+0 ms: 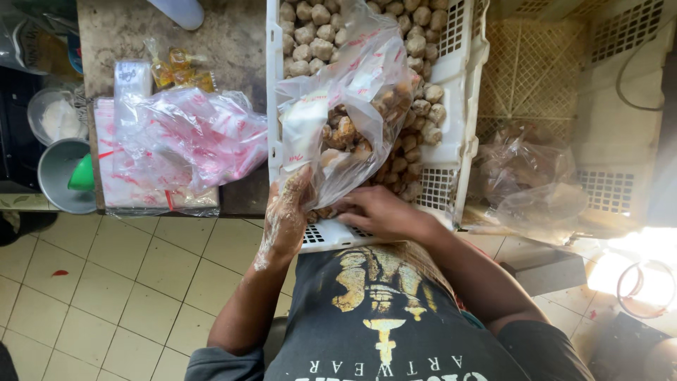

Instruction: The person holds open a clear plastic bag and picks fried food pieces one at a time from a white plastic crate, placing them into the bag. They occasionally reposition the bag and continue filling it with pieces from the crate.

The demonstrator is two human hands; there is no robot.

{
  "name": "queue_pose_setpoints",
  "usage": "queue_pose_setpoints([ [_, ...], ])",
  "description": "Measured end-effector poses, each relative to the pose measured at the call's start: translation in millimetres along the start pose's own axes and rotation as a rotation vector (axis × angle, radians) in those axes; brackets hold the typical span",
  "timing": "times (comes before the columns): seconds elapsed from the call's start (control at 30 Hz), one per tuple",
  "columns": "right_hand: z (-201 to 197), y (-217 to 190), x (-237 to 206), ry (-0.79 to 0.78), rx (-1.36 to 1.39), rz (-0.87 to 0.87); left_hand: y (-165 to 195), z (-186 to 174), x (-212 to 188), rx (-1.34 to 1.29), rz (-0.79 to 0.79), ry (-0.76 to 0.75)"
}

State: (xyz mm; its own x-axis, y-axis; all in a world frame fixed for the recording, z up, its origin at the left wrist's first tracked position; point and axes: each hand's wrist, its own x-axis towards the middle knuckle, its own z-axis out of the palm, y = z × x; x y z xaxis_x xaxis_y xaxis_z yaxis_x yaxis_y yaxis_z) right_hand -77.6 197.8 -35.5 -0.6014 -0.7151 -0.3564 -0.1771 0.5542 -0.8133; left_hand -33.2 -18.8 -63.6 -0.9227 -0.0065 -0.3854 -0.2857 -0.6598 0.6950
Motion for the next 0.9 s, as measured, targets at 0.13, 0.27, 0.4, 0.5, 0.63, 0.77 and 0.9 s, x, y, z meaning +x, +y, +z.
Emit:
queue_pose_setpoints([
  [0.13,26.9,-9.8,35.3,0.137,-0.085,-0.082,6.4,1.0,-4.9,1.048,0.656,-0.126],
  [0.27,29.7,-15.5,41.7,-0.021,-0.274,0.137,7.6,3.3,-6.1,0.416,0.226,-0.026],
  [0.4,29.4,-12.8,42.7,0.057,-0.299,-0.013,7.4,5.0,-5.0,0.044,-0.028,0.142],
  [0.5,20.7,-10.8,29.4,0.046,-0.090,0.057,8.2,-1.4,-8.8,0.066,0.035,-0.055],
  [0.63,-15.5,-13.0,-11.5,-0.173,0.301,0.102,-0.8,-11.1,-17.9,0.122,-0.004,0.080],
  [0.77,-54.2,-22.0,-27.4,-0.087,1.011,-0.222,-16.4,-3.8,-26.3,0.141,0.008,0.040],
  [0.9,-71.1,-38.0,-17.7,0.554,0.239,-0.407,-4.6,13.9,-25.8,0.071,0.008,0.008],
])
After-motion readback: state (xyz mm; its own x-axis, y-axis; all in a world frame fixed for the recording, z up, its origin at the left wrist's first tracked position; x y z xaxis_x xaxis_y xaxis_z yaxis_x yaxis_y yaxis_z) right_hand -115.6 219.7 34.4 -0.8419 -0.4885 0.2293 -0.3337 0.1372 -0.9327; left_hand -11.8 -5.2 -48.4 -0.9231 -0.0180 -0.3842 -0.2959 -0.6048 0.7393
